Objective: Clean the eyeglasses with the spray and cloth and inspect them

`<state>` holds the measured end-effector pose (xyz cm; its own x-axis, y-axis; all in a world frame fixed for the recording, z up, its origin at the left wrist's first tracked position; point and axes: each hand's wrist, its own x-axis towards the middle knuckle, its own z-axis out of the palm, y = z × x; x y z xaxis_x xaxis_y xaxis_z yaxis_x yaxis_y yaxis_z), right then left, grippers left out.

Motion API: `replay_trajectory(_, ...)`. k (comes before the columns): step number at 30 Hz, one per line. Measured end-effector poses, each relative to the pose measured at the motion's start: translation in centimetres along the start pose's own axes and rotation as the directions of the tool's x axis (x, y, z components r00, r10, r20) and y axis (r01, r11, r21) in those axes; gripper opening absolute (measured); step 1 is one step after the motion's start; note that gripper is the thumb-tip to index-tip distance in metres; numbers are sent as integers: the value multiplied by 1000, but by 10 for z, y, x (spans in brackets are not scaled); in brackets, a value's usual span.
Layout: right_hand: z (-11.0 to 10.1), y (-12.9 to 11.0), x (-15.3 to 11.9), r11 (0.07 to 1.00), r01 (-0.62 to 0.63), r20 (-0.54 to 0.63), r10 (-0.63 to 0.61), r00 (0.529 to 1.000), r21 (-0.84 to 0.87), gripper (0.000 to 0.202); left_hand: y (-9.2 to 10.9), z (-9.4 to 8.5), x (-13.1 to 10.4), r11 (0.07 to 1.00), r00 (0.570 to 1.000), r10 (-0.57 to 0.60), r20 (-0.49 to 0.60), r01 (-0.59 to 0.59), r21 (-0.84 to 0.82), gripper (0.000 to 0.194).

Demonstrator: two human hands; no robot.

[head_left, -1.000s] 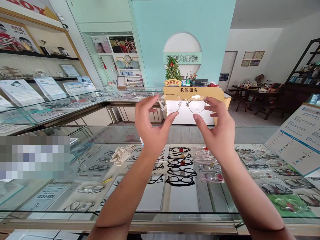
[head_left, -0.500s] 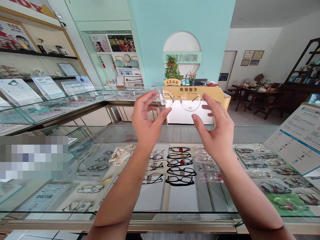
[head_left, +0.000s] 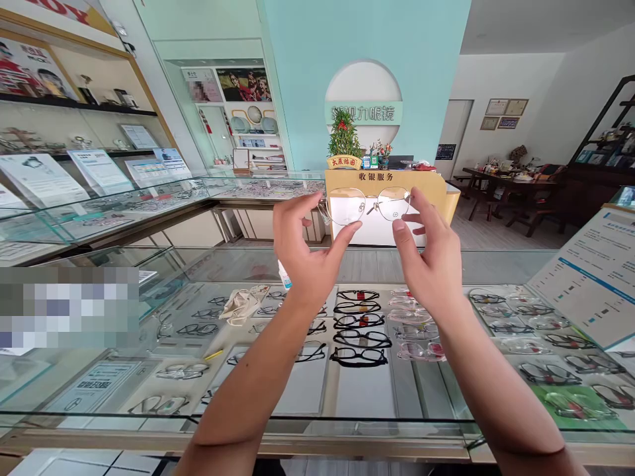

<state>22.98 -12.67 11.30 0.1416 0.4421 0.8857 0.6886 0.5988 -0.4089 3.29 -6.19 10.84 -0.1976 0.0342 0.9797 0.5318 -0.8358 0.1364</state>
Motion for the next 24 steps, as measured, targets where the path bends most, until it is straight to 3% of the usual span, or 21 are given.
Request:
replay_trajectory(5,0,0,0,1000,11,-10,-11,1000,5,58,-4,1,-2,999,999,-29,34,29,18,69)
replay_trajectory(13,0,0,0,1000,22,-22,-22,1000,3,56,-9,4,-3,998,1000,30,-7,-30,47,66)
replay_trajectory(19,-4,-4,0,997,70,-27,-70,997,11,54,-23,4,2,990,996,-53,72,62,-127,64)
replay_trajectory(24,-5,-8,0,993,115,-21,-115,993,20,51,-34,7,6,978,990,-103,93,118,-173,66)
